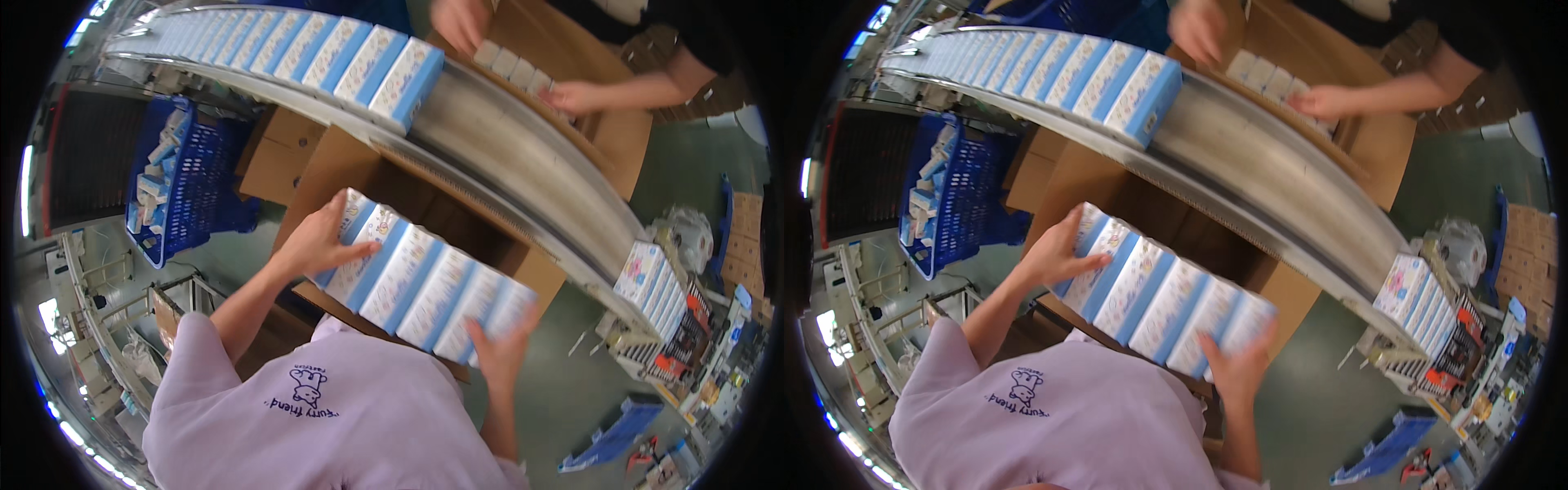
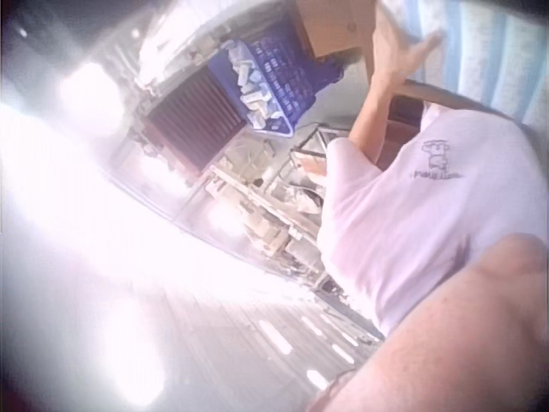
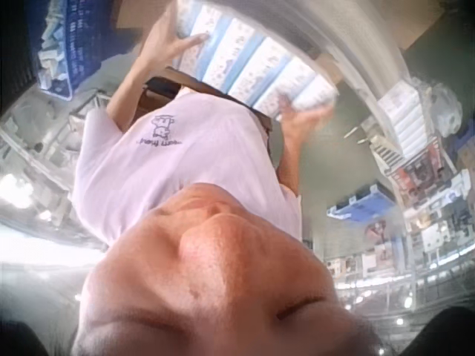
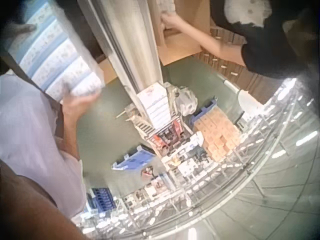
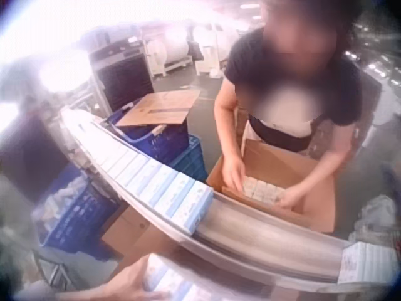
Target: The person packs small white and blue packages from a conveyor belt into a cardboard box. They arrange the packages in rows, close the box flaps, and place the filled box onto a roller conveyor. The person then picks up a new empty box and repeats the process.
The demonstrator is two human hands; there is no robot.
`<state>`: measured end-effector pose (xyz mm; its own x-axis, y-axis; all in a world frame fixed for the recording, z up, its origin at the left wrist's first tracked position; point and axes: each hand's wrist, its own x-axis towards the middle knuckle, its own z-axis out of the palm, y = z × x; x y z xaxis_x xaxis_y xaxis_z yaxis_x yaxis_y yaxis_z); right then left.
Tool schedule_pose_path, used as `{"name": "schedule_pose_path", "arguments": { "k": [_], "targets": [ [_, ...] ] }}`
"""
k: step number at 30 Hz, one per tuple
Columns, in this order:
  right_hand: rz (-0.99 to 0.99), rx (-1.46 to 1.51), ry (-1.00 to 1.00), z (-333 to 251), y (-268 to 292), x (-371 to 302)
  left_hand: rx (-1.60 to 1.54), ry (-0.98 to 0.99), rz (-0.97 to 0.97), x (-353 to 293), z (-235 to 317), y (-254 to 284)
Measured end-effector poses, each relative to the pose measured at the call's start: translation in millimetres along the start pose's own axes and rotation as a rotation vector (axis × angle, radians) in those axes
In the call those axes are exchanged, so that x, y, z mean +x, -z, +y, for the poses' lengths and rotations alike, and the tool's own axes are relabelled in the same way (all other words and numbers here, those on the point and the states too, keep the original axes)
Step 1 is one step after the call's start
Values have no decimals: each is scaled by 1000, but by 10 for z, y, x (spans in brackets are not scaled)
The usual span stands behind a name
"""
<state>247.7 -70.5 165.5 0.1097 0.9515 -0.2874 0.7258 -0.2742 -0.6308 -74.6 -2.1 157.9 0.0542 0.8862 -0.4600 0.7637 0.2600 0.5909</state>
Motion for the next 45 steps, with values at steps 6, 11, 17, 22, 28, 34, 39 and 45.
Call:
{"name": "schedule_pose_path", "arguments": {
  "k": [6,11,17,22,28,34,39,45],
  "targets": [
    [-884,-674,-156,1317,-1794,840,491,177,-856,931,-1350,-1908],
    [-706,-568,-175,1555,-2165,636,634,-10,-583,1050,-1564,-2299],
    [-752,-542,-201,1200,-1752,256,779,-114,-524,370,-1051,-1828],
    [-746,-396,-27,1024,-1465,184,429,-242,-435,586,-1837,-2424],
    [-80,713,-78,1124,672,485,547,-44,-633,662,-1437,-2166],
    [958,-102,-250,3602,2662,1219,88,-230,-403,810,-889,-1791],
    [747,-480,-524,4413,3154,1763,2,-67,-350,600,-567,-1010],
    [590,-465,-498,4911,3318,2043,-42,-13,-292,156,24,-776]
  ]
}}
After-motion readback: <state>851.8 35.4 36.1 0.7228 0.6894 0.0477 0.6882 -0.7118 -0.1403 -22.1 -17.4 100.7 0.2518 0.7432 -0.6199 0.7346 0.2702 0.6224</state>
